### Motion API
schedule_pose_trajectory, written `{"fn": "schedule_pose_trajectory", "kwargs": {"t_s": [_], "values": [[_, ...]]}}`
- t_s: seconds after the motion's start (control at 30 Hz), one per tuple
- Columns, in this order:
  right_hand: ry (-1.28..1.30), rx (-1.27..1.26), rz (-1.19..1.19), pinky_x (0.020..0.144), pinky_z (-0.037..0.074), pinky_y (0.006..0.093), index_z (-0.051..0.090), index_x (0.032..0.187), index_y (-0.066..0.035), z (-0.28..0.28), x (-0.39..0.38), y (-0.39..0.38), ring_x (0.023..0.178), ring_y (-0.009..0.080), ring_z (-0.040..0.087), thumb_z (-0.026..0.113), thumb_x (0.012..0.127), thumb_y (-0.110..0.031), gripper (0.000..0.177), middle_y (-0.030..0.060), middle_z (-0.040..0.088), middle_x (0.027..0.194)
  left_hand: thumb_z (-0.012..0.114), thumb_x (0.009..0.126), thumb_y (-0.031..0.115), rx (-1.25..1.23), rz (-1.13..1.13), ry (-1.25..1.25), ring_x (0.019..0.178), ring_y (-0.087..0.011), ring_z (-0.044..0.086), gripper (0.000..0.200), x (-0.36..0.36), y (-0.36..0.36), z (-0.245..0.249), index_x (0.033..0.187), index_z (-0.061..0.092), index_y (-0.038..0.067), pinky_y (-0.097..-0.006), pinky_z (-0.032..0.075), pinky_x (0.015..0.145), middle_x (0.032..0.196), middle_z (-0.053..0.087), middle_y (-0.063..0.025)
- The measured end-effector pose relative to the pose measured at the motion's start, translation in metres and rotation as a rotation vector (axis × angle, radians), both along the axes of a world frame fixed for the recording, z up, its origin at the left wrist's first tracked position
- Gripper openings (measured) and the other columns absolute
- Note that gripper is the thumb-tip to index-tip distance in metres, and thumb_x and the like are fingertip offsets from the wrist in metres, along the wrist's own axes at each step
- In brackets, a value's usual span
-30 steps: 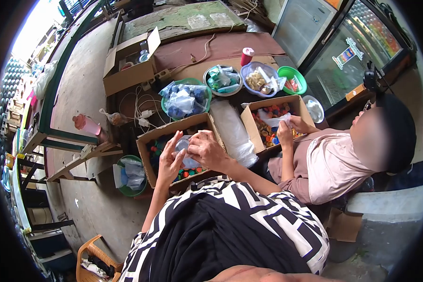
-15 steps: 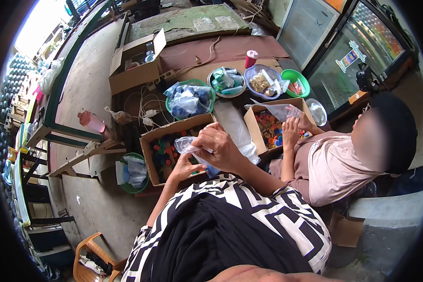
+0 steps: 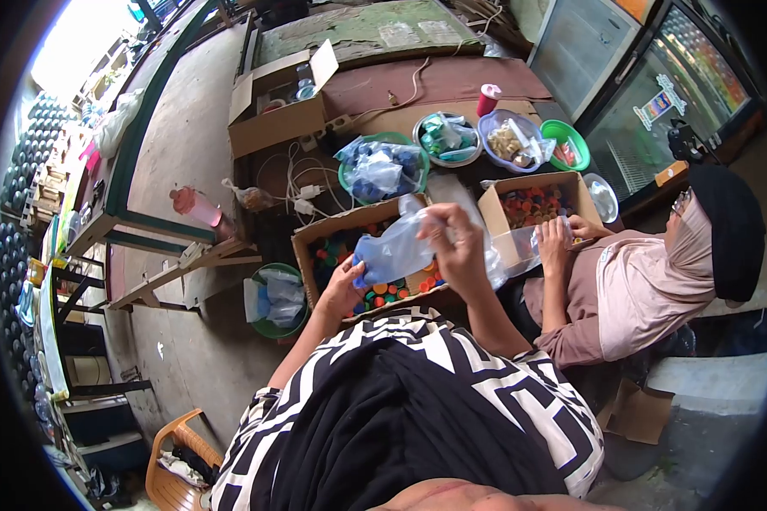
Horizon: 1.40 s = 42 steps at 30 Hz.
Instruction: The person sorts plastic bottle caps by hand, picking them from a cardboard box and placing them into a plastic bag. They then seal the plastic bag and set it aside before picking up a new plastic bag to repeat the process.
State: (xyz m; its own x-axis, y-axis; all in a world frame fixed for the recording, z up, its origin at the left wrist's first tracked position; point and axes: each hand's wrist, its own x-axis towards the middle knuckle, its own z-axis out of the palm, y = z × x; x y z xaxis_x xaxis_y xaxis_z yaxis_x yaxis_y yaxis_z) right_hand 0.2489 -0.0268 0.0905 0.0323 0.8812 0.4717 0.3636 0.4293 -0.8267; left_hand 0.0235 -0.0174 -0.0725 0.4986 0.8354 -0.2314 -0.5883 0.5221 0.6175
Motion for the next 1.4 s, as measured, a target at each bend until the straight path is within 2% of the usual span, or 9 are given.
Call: {"fn": "schedule_pose_trajectory", "kwargs": {"t_s": [0.1,0.2,0.27,0.37,0.53,0.77,1.03,1.13,1.4], "values": [[0.027,-0.129,-0.143,0.062,0.046,0.0261,0.059,0.104,-0.003,-0.012,0.005,0.002,0.066,0.0115,0.058,0.057,0.094,-0.013,0.015,0.0048,0.062,0.073,0.071,0.084,0.018,-0.027,0.060,0.001,0.106,-0.0205,0.061,0.050,-0.023,0.006,0.001,0.126,0.047,0.003,-0.0356,0.049,0.093,0.118,0.059,-0.0082],[0.033,-0.170,-0.244,0.060,0.046,0.0266,0.059,0.104,-0.002,-0.039,0.014,-0.002,0.063,0.0117,0.059,0.059,0.093,-0.015,0.017,0.0046,0.060,0.068,0.065,0.089,0.021,0.034,0.092,0.038,0.106,-0.0203,0.061,0.044,-0.039,0.008,0.002,0.126,0.048,0.005,-0.0370,0.049,0.094,0.117,0.060,-0.0074],[0.034,-0.261,-0.272,0.060,0.045,0.0265,0.060,0.102,-0.001,-0.054,0.018,-0.010,0.063,0.0102,0.058,0.062,0.092,-0.019,0.021,0.0042,0.060,0.068,0.058,0.094,0.025,-0.108,0.084,-0.105,0.105,-0.0194,0.061,0.039,-0.046,0.010,0.000,0.126,0.049,0.006,-0.0388,0.048,0.094,0.117,0.061,-0.0061],[0.108,-0.313,-0.276,0.060,0.044,0.0269,0.061,0.096,0.000,-0.081,0.022,-0.018,0.063,0.0111,0.056,0.062,0.092,-0.022,0.023,0.0051,0.060,0.070,0.054,0.096,0.029,-0.145,0.063,0.002,0.103,-0.0181,0.061,0.035,-0.053,0.013,-0.012,0.124,0.053,0.008,-0.0385,0.049,0.093,0.114,0.062,-0.0044],[-0.144,-0.227,-0.394,0.059,0.043,0.0287,0.058,0.085,0.003,-0.086,0.019,-0.033,0.064,0.0132,0.051,0.061,0.093,-0.024,0.027,0.0063,0.060,0.074,0.056,0.095,0.028,-0.165,0.021,0.092,0.101,-0.0171,0.062,0.032,-0.056,0.014,-0.014,0.120,0.056,0.008,-0.0363,0.050,0.090,0.111,0.064,-0.0036],[0.322,-0.421,-0.313,0.056,0.050,0.0244,0.057,0.092,-0.001,-0.107,0.006,-0.047,0.069,0.0134,0.066,0.054,0.097,-0.023,0.022,0.0092,0.069,0.089,0.055,0.096,0.026,-0.158,-0.051,0.084,0.099,-0.0163,0.063,0.030,-0.061,0.015,-0.012,0.120,0.056,0.007,-0.0348,0.052,0.087,0.111,0.064,-0.0040],[0.273,-0.561,-0.304,0.053,0.048,0.0222,0.055,0.096,-0.002,-0.097,-0.019,-0.065,0.068,0.0136,0.068,0.044,0.101,-0.027,0.028,0.0100,0.070,0.088,0.055,0.096,0.025,-0.215,-0.135,-0.003,0.097,-0.0186,0.063,0.033,-0.079,0.012,-0.022,0.122,0.052,0.006,-0.0389,0.055,0.083,0.110,0.063,-0.0081],[0.270,-0.573,-0.296,0.053,0.049,0.0222,0.057,0.096,-0.001,-0.096,-0.027,-0.071,0.068,0.0142,0.068,0.042,0.101,-0.029,0.033,0.0108,0.070,0.090,0.060,0.093,0.025,-0.089,-0.147,0.145,0.097,-0.0193,0.063,0.034,-0.083,0.007,-0.019,0.120,0.052,0.006,-0.0409,0.057,0.079,0.108,0.062,-0.0085],[0.193,-0.611,-0.215,0.061,0.052,0.0233,0.063,0.100,0.002,-0.095,-0.037,-0.089,0.077,0.0174,0.069,0.036,0.102,-0.035,0.046,0.0132,0.070,0.093,0.059,0.094,0.026,-0.085,-0.152,0.188,0.083,-0.0132,0.065,0.024,-0.090,0.000,-0.021,0.108,0.059,0.007,-0.0348,0.057,0.076,0.097,0.065,-0.0019]]}}
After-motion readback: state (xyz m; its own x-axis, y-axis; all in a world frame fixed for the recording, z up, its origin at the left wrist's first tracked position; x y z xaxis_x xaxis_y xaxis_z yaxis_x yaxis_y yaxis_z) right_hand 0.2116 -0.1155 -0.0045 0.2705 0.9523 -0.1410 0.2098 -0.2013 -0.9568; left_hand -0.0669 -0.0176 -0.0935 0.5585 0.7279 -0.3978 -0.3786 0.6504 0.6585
